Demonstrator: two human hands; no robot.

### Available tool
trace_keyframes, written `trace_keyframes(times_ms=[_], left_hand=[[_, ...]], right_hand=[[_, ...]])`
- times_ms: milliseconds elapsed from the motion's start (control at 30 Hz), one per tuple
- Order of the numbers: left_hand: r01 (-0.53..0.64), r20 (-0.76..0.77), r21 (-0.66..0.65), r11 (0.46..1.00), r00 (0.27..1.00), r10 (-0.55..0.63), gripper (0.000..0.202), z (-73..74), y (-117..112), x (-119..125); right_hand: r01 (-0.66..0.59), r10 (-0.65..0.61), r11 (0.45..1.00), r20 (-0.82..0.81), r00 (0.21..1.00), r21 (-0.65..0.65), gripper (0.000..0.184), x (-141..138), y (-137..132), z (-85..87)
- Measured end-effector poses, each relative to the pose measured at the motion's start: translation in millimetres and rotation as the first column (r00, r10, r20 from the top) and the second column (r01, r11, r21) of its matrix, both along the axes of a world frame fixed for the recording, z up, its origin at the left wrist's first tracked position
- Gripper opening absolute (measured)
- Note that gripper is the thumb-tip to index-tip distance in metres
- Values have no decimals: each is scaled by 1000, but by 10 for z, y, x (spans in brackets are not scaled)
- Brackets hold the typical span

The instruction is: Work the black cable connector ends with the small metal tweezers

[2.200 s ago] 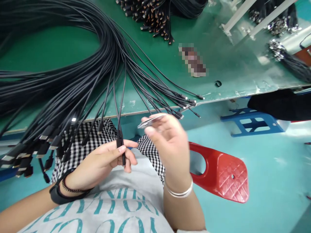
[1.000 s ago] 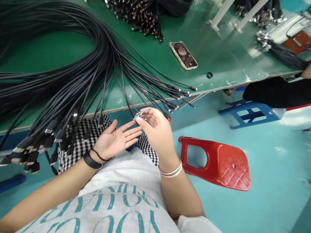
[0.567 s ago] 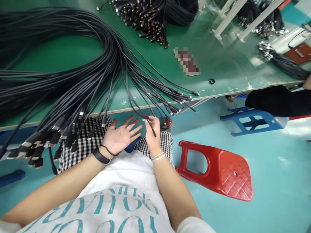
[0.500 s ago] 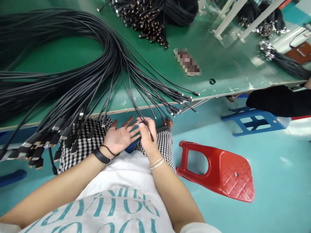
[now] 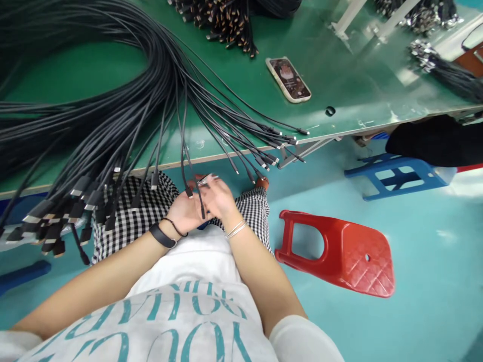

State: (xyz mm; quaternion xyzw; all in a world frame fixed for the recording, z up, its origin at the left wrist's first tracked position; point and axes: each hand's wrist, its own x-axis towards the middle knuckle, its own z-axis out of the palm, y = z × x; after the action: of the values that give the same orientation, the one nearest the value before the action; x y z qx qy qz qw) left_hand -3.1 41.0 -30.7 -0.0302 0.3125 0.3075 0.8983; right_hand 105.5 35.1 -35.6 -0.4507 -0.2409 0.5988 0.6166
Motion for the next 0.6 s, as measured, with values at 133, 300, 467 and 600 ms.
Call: trace_keyframes(times_ms=[133, 300, 467, 600], left_hand=[[220, -143, 227, 949, 971, -191, 35, 163, -180, -240], [762, -670, 498, 414, 641, -374, 37, 263, -362, -663], [765, -753, 497, 410, 614, -235, 39, 329, -221, -727], [649, -653, 551, 524, 726, -214, 30, 312, -269, -614]], right_hand=[[232, -233, 972, 38, 972, 28, 19, 640, 106, -140], [201, -197, 979, 98, 976, -37, 23, 1288, -127, -49], [148, -132, 984, 150, 980, -98, 26, 1320, -299, 21], [104, -92, 993, 167, 982, -65, 24, 1161, -306, 84]])
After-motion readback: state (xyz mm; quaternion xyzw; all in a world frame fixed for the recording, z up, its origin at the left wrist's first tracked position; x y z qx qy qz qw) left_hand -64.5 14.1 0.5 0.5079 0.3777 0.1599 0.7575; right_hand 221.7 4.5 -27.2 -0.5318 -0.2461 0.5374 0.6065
